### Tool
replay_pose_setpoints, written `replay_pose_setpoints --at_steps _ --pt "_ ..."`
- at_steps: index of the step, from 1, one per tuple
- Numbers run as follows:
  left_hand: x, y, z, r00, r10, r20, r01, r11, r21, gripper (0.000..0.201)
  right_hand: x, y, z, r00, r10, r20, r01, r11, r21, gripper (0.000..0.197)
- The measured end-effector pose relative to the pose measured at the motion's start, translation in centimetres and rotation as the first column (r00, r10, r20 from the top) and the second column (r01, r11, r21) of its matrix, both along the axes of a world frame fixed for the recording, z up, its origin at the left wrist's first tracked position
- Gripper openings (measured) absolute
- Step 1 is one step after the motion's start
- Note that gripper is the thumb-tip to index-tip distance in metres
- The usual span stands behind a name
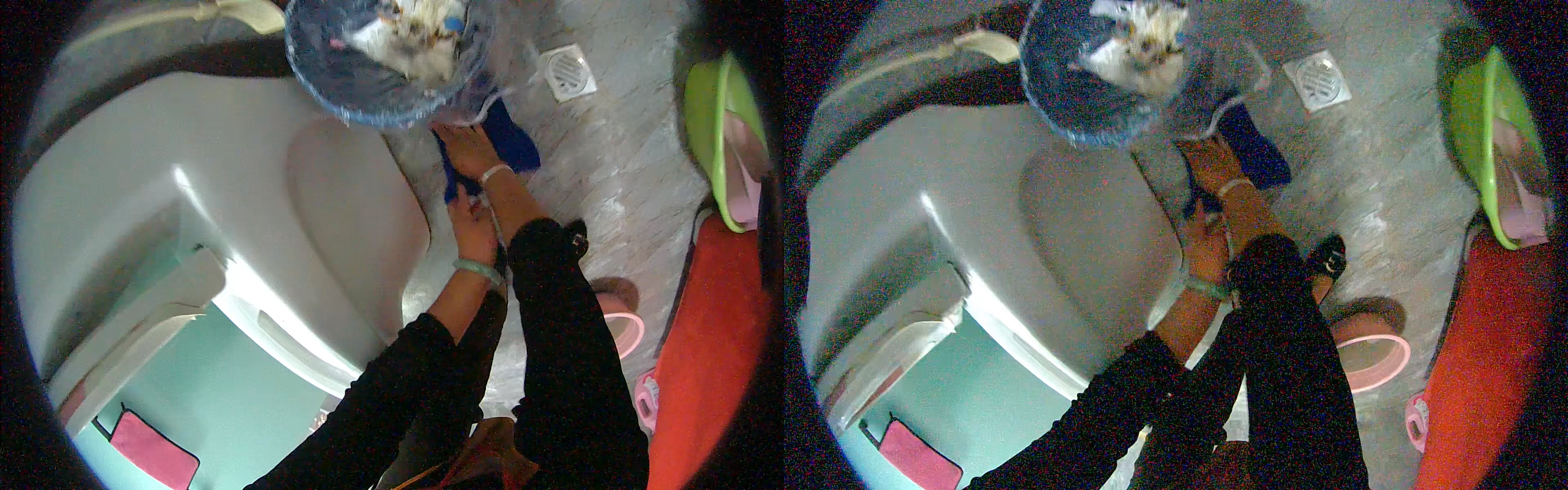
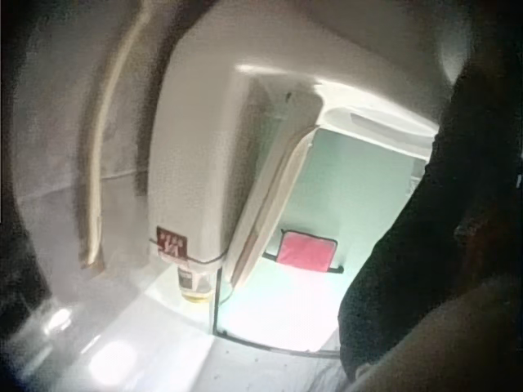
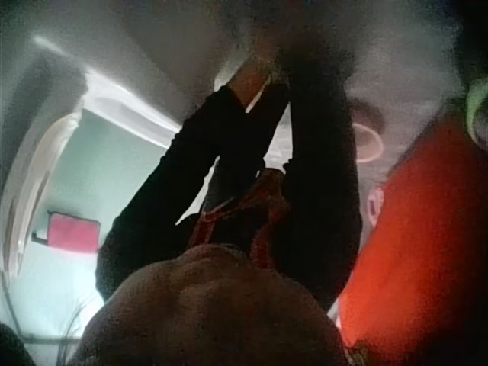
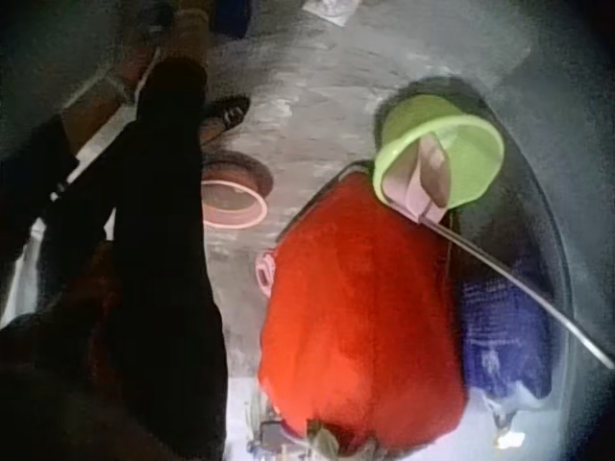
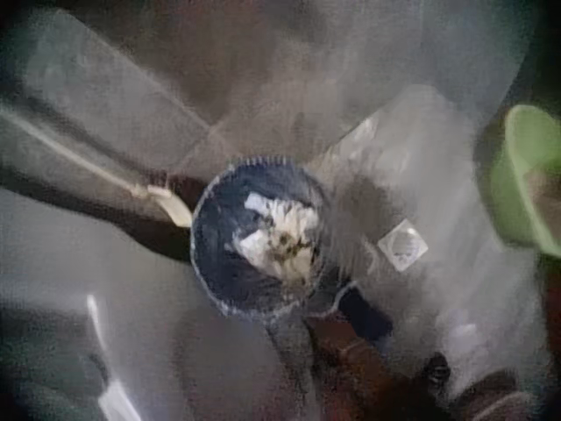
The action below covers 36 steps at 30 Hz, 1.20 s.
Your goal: The person removes a mop head, wipes the floor with a cloth, rinses the cloth in a bucket, pours the wastewater into a toilet, and then scrubs the toilet bowl with a brush.
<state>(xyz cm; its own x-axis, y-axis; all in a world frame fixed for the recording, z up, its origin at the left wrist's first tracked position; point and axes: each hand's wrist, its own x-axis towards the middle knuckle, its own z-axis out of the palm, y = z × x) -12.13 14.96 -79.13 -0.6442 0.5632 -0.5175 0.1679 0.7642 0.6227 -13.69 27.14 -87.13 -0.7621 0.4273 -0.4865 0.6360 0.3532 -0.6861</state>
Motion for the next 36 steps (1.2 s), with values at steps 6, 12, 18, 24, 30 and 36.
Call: replay_pose_setpoints --at_steps 6,12,18,24,30,36 --pt "1.6 -4.5 -0.7 0.79 0.487 0.373 -0.526 0.85 0.003 0.039 0.1 -11.4 -4.8 0.918 0.346 -0.193 -0.26 0.894 0.365 0.041" --pt "7.0 -11.8 -0.8 0.721 -0.593 0.359 0.687 0.542 -0.483 0.035 10.6 -17.6 -5.4 0.968 0.183 -0.17 -0.159 0.977 0.142 0.038" --pt "13.2 -3.1 0.2 0.637 -0.77 -0.04 0.756 0.634 -0.162 0.032 20.0 -5.8 -4.1 0.986 -0.162 0.048 0.111 0.834 0.54 0.044" --pt "17.7 5.9 -4.9 0.8 -0.578 0.16 0.566 0.816 0.119 0.049 27.4 5.2 -8.6 0.638 -0.729 -0.248 0.708 0.429 0.56 0.058" --pt "11.5 8.3 -5.7 0.931 -0.35 0.103 0.325 0.924 0.202 0.044 18.9 10.0 -7.8 0.895 -0.444 -0.043 0.326 0.586 0.742 0.054" --pt "11.5 -5.7 -1.6 0.944 -0.33 0.013 0.33 0.943 -0.041 0.041 15.7 -5.6 -2.8 1.0 0.005 0.019 -0.012 0.92 0.392 0.05"
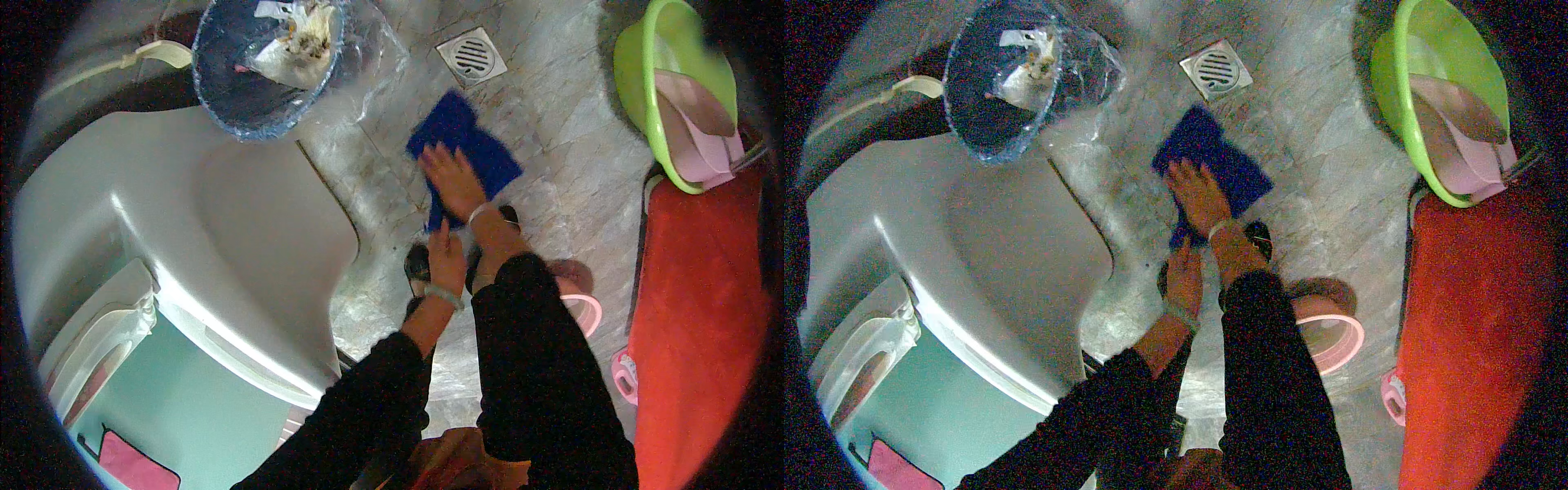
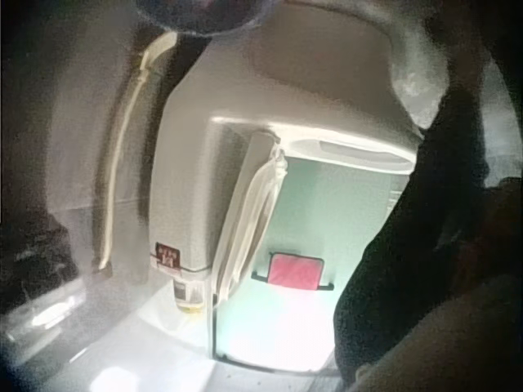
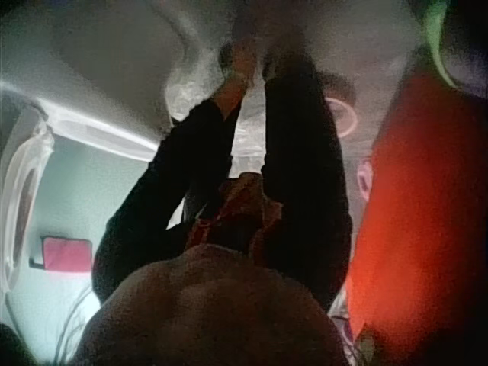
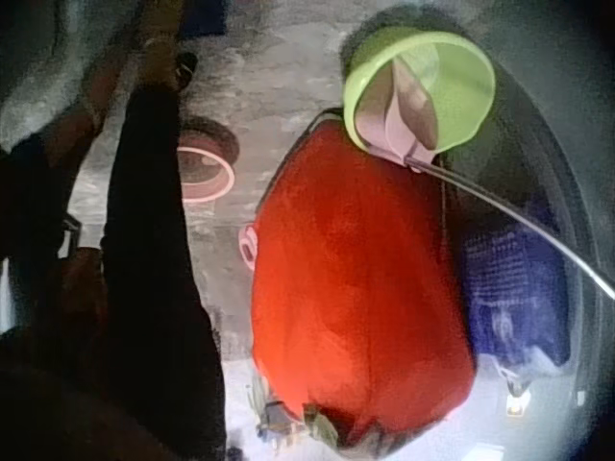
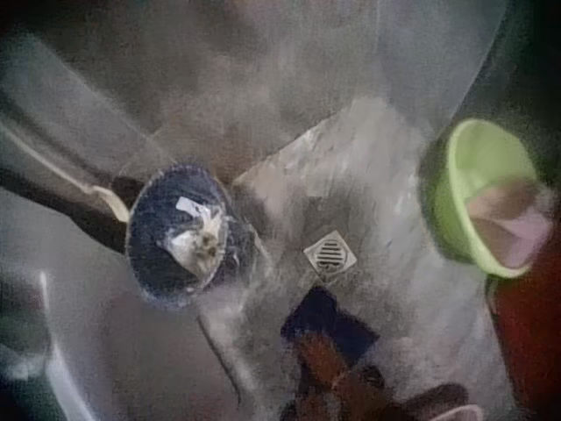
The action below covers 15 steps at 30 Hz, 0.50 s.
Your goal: The person removes a mop head, wipes the floor with a cloth, rinses the cloth in a bucket, pours the wastewater into a toilet, and then scrubs the toilet bowl with a brush.
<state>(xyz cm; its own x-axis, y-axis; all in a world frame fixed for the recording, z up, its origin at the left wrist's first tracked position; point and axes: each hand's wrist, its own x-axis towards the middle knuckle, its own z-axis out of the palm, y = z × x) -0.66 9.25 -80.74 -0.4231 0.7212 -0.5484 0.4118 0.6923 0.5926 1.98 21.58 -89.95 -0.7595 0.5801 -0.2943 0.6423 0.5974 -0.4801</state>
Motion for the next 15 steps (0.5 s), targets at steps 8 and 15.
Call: replay_pose_setpoints --at_steps 8,15 --pt "1.2 -4.9 0.9 0.995 0.023 0.1 0.004 0.964 -0.265 0.044 2.3 -7.5 0.5 0.967 0.248 -0.049 -0.251 0.967 -0.054 0.044" --pt "0.2 11.4 -2.9 0.976 0.106 0.192 -0.125 0.988 0.09 0.044 -1.8 10.6 -2.8 1.0 0.013 -0.008 -0.009 0.93 0.368 0.047"
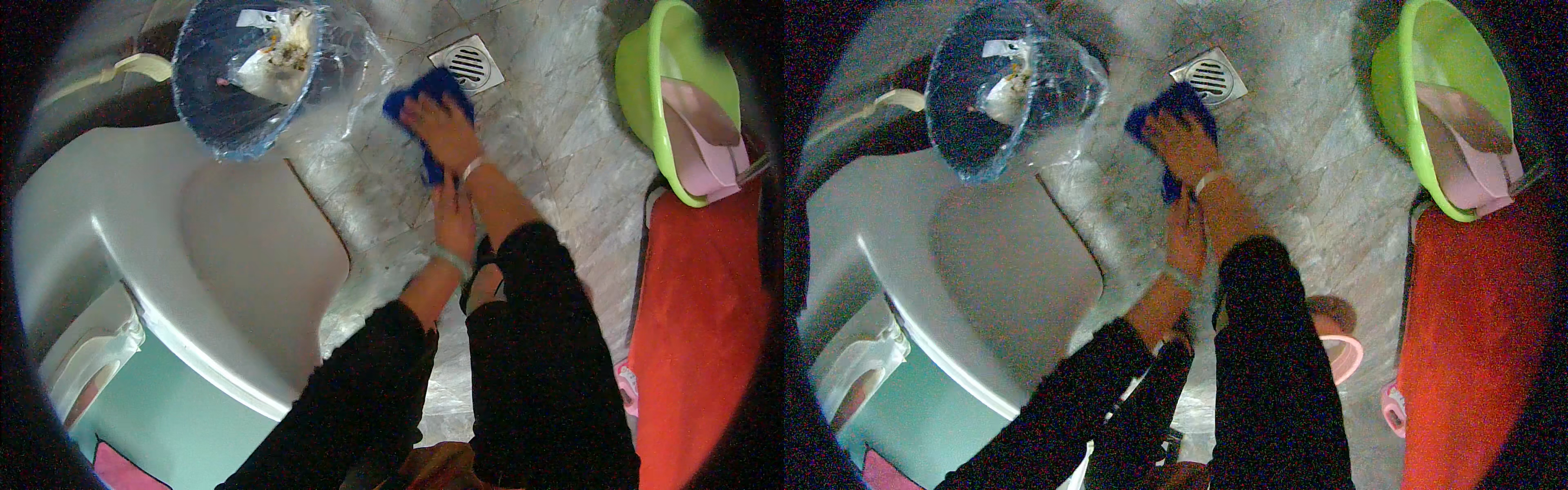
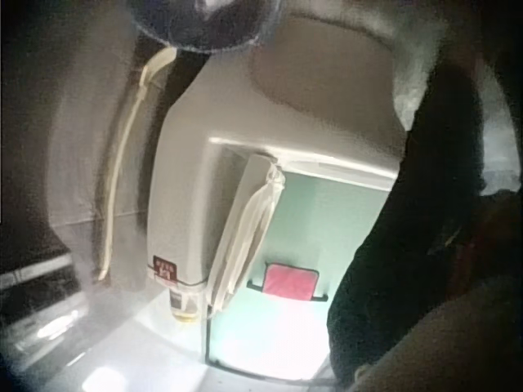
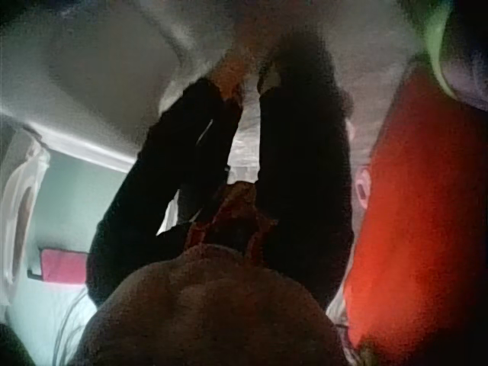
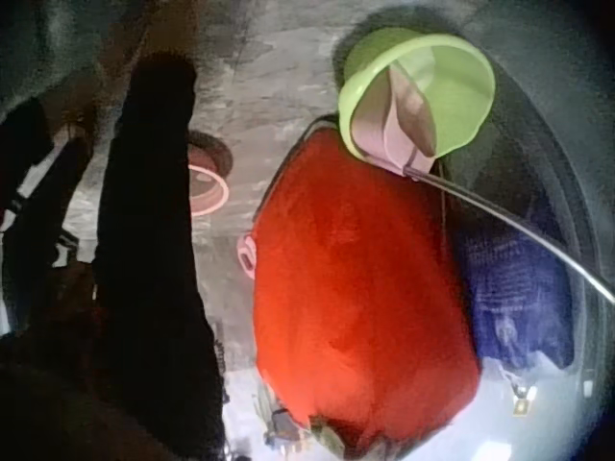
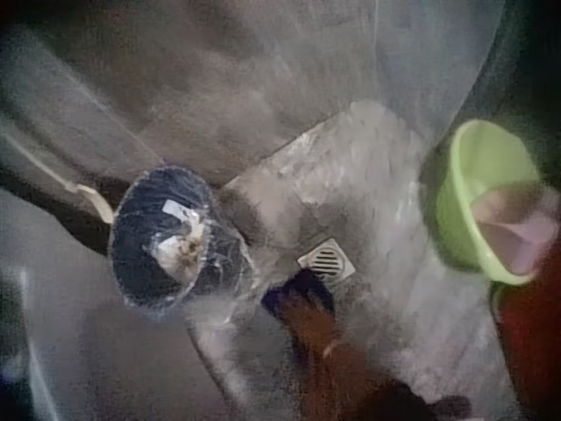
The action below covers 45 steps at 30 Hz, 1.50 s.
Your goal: The person removes a mop head, wipes the floor with a cloth, rinses the cloth in a bucket, pours the wastewater into a toilet, and then scrubs the toilet bowl with a brush.
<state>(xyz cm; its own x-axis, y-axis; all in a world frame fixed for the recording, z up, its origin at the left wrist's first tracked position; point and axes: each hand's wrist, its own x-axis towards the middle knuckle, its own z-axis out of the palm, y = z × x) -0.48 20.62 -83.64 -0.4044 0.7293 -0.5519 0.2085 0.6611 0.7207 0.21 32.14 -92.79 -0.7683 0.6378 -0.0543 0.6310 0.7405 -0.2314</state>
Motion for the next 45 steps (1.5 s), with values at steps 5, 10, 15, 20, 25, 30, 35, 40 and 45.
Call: replay_pose_setpoints --at_steps 5,10,15,20,25,30,35,40,45 --pt "1.3 7.5 -6.6 0.922 -0.229 -0.313 0.355 0.821 0.446 0.043 4.7 11.2 -0.9 0.965 -0.257 0.058 0.244 0.955 0.171 0.054" --pt "9.1 5.3 -3.4 0.91 -0.406 0.084 0.392 0.909 0.14 0.042 17.9 6.1 -0.6 0.844 -0.534 0.059 0.532 0.846 0.049 0.054" --pt "14.0 -3.1 -0.4 0.835 -0.467 0.292 0.474 0.879 0.051 0.042 26.9 -5.8 0.2 0.547 -0.812 0.202 0.833 0.551 -0.039 0.055" --pt "12.0 -8.4 -1.9 0.886 -0.464 -0.015 0.457 0.867 0.199 0.042 22.9 -7.3 -2.4 0.394 -0.908 0.146 0.915 0.402 0.032 0.057" --pt "5.8 -10.5 -1.0 0.904 -0.294 -0.31 0.375 0.894 0.246 0.04 9.9 -6.8 0.6 0.746 -0.635 0.202 0.658 0.749 -0.08 0.056" --pt "1.4 -15.8 2.1 0.97 0.24 0.043 -0.23 0.96 -0.158 0.04 0.5 -13.5 1.9 0.954 -0.297 0.04 0.295 0.906 -0.304 0.057" --pt "-1.1 -18.3 4.3 0.989 0.096 -0.109 -0.108 0.987 -0.117 0.039 -1.6 -15.2 3.9 0.98 -0.151 0.127 0.19 0.894 -0.407 0.059" --pt "-2.1 -14.4 5.8 0.854 0.426 0.298 -0.361 0.898 -0.251 0.037 -0.8 -15.1 2.9 0.976 -0.097 0.194 0.161 0.923 -0.35 0.056" --pt "-0.8 -19.0 1.6 0.972 0.175 0.157 -0.191 0.977 0.096 0.036 -0.8 -16.1 2.9 0.98 -0.107 0.168 0.155 0.94 -0.305 0.059"
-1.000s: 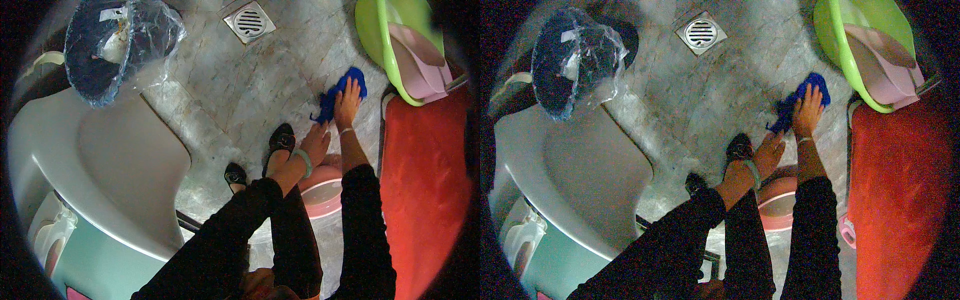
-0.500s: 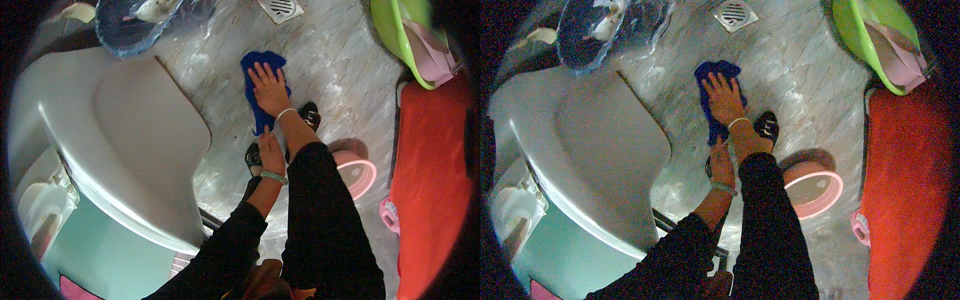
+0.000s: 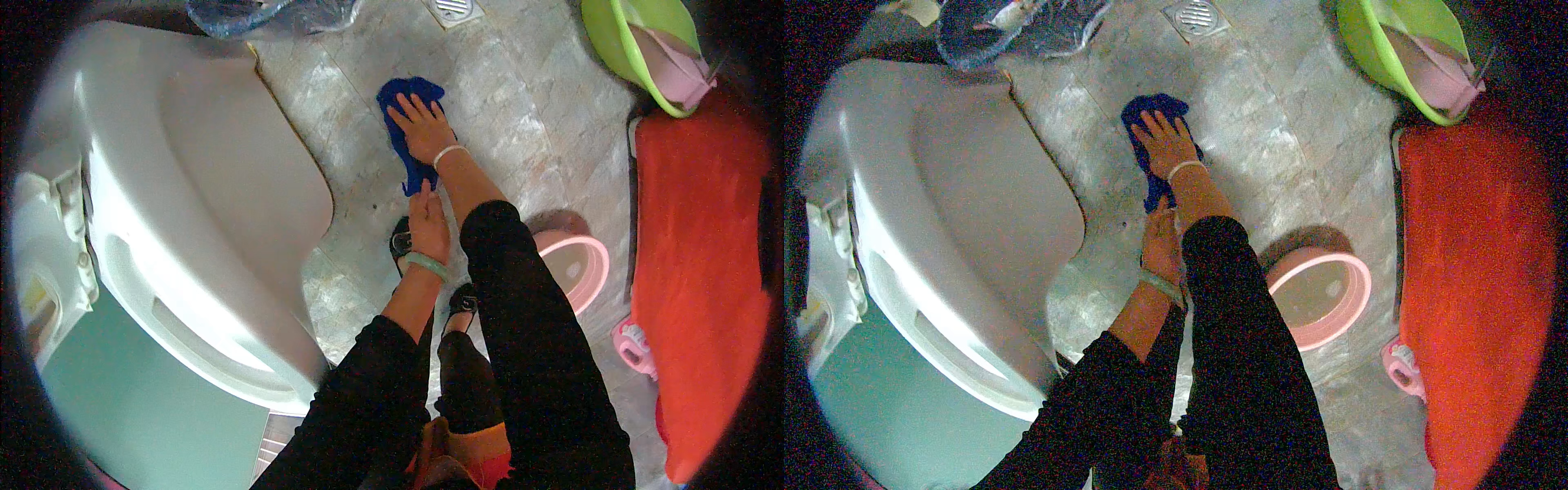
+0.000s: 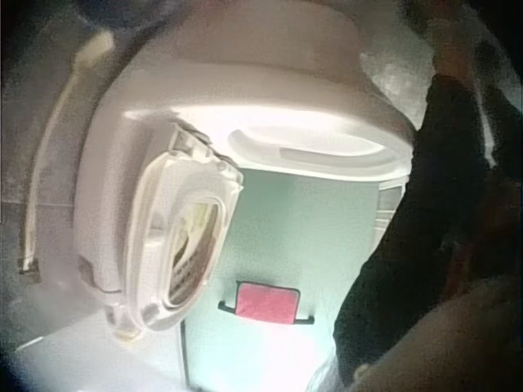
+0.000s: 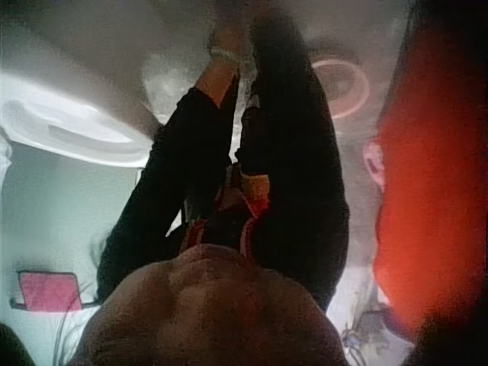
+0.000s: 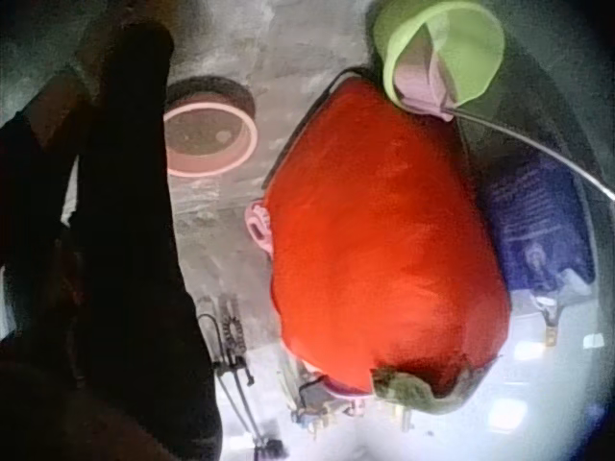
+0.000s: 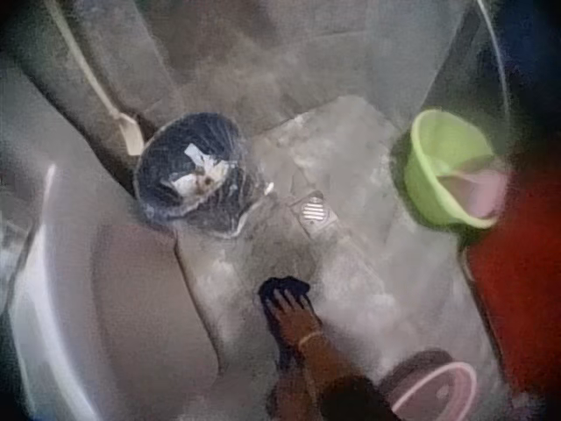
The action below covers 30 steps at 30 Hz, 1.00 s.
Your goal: The person removes a mop head, wipes the floor with a cloth, rinses the cloth in a bucket, pours the wastewater into a toilet, and then scrubs the toilet bowl with a brush.
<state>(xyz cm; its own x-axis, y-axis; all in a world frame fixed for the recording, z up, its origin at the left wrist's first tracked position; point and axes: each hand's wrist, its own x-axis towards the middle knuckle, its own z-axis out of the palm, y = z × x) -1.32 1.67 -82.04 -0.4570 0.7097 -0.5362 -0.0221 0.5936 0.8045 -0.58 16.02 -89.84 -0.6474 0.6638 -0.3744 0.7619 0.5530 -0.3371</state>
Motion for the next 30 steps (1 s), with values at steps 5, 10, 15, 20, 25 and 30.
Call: replay_pose_setpoints --at_steps 5,10,15,20,25,30 --pt "2.3 -4.6 0.8 0.958 0.136 0.251 -0.151 0.988 0.039 0.038 2.1 -6.0 0.2 0.999 -0.004 0.052 0.006 0.999 -0.052 0.051" --pt "4.4 -10.5 3.2 0.961 -0.275 0.026 0.275 0.944 -0.18 0.037 6.4 -12.0 1.5 0.992 0.054 0.115 -0.031 0.981 -0.189 0.053" --pt "6.7 -12.5 0.7 0.902 -0.416 -0.114 0.406 0.909 -0.097 0.038 7.1 -13.2 1.3 0.999 0.008 -0.033 -0.007 1.0 0.015 0.052" --pt "5.9 -14.2 -3.0 0.856 -0.517 0.004 0.512 0.846 -0.15 0.041 8.9 -14.8 -0.6 0.981 -0.12 -0.151 0.145 0.976 0.165 0.048" --pt "7.5 -12.7 -7.7 0.702 -0.697 -0.146 0.694 0.716 -0.08 0.041 15.1 -14.2 -3.0 0.812 -0.565 -0.146 0.573 0.724 0.384 0.05" --pt "11.4 -4.0 -6.3 0.786 -0.613 -0.086 0.618 0.77 0.158 0.039 21.8 -7.7 -6.8 0.389 -0.886 -0.254 0.846 0.233 0.48 0.046"
